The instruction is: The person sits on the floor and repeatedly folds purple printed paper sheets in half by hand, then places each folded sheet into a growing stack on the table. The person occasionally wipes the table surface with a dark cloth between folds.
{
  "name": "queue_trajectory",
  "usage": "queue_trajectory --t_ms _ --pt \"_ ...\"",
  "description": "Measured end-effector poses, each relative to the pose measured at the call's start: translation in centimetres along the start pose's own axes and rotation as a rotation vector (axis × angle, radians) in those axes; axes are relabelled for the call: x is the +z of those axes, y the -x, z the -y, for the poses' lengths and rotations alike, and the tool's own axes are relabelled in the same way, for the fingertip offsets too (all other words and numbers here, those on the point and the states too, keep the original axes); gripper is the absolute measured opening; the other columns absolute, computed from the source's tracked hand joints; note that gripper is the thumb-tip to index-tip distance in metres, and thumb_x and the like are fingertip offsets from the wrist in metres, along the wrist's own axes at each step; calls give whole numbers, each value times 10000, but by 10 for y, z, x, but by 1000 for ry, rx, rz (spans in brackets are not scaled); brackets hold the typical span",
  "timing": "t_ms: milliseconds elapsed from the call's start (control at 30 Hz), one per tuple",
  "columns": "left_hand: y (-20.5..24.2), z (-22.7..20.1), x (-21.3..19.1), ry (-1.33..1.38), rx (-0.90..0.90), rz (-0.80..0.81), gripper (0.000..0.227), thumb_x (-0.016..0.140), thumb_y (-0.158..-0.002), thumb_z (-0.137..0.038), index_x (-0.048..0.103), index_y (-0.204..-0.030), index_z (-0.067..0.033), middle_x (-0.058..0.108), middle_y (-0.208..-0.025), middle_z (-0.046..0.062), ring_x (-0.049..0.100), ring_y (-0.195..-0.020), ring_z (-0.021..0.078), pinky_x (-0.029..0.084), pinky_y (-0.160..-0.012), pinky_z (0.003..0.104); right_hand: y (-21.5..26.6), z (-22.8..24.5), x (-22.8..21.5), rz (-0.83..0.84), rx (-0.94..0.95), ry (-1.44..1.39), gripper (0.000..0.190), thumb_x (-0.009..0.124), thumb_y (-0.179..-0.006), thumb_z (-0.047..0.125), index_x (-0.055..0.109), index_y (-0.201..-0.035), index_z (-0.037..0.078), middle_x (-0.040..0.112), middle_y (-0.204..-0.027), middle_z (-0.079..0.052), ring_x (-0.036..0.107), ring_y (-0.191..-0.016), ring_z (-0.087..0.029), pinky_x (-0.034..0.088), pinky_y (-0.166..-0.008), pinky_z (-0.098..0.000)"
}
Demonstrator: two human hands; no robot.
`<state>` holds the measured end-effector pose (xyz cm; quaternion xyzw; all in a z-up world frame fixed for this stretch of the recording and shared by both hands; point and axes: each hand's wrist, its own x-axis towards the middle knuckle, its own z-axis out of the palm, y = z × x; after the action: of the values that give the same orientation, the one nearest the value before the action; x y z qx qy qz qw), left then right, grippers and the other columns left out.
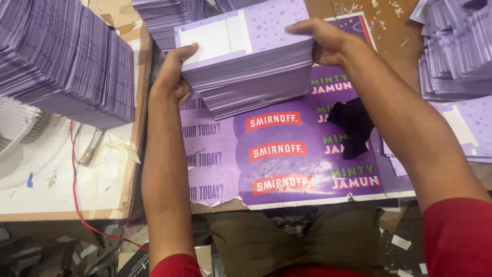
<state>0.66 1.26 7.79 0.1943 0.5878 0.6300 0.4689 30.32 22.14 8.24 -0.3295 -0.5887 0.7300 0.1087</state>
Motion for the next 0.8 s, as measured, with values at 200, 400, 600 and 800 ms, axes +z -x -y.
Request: queue_trajectory --t_ms 200,400,600,800 --pt "0 -11 12 165 14 158 666 724 -817 -149 491 -1410 44 551 -1412 268 562 -1329 408 431 -1127 548 -22 -13 -17 131 -61 -194 659 665 -894 330 500 -1440 2 613 -1436 -171 613 -1326 -259 461 -1142 -413" --pt "8 -10 -5 -263 143 -255 932 625 -885 -242 0 -1570 -160 372 -1507 245 522 -1342 395 500 -1074 605 -10 -67 -4 -643 -391 -112 679 678 -991 480 514 -1405 -33 606 -1387 -210 594 -1274 -271 487 -1055 -452" --pt "83 96 -21 -686 1027 -521 804 703 -1087 -96 109 -1618 13 261 -1629 254 361 -1557 384 297 -1328 506 153 -154 -91 -897 -1089 43 294 750 -1079 55 570 -1311 56 600 -1220 -68 610 -1124 -192 575 -1048 -332" --pt "125 239 45 -1151 1013 -325 652 775 -890 -183 442 -1394 61 505 -1334 276 481 -1283 453 376 -1132 534 240 -179 -252 -1023 -373 -743 977 652 -903 556 94 -1616 188 276 -1521 -183 364 -1415 -404 424 -1157 -631"
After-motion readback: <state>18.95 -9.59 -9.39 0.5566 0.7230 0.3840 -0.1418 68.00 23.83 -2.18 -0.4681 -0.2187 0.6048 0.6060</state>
